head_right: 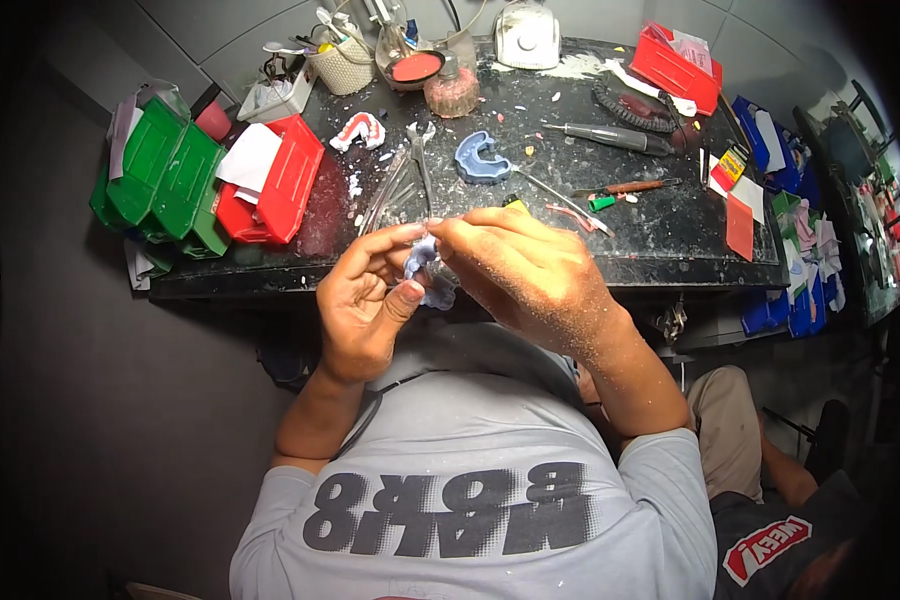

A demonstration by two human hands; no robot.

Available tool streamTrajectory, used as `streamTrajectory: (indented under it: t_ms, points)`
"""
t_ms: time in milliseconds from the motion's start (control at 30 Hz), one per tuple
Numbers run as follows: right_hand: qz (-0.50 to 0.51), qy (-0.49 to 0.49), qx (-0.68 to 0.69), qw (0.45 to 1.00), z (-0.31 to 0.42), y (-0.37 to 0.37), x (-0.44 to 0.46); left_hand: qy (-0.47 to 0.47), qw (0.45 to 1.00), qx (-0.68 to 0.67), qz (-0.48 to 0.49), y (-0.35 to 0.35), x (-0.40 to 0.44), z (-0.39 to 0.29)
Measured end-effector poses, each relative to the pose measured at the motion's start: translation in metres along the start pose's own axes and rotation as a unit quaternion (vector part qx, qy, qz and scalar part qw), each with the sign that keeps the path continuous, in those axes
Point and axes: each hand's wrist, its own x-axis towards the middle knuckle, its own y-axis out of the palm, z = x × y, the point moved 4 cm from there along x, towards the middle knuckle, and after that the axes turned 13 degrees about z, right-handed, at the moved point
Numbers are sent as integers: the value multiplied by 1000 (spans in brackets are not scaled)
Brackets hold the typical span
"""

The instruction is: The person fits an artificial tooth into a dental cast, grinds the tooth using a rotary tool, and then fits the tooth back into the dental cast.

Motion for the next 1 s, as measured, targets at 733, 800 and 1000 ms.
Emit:
streamTrajectory:
  t_ms: [733,800,1000]
  points:
    - [7,29,55,998,4,-5,0,33,994,107,2,2,-7,-3]
    - [-1,29,51,998,7,-8,1,37,993,115,2,2,-7,-3]
    - [-7,8,67,998,4,-8,1,64,985,158,0,4,-8,-8]
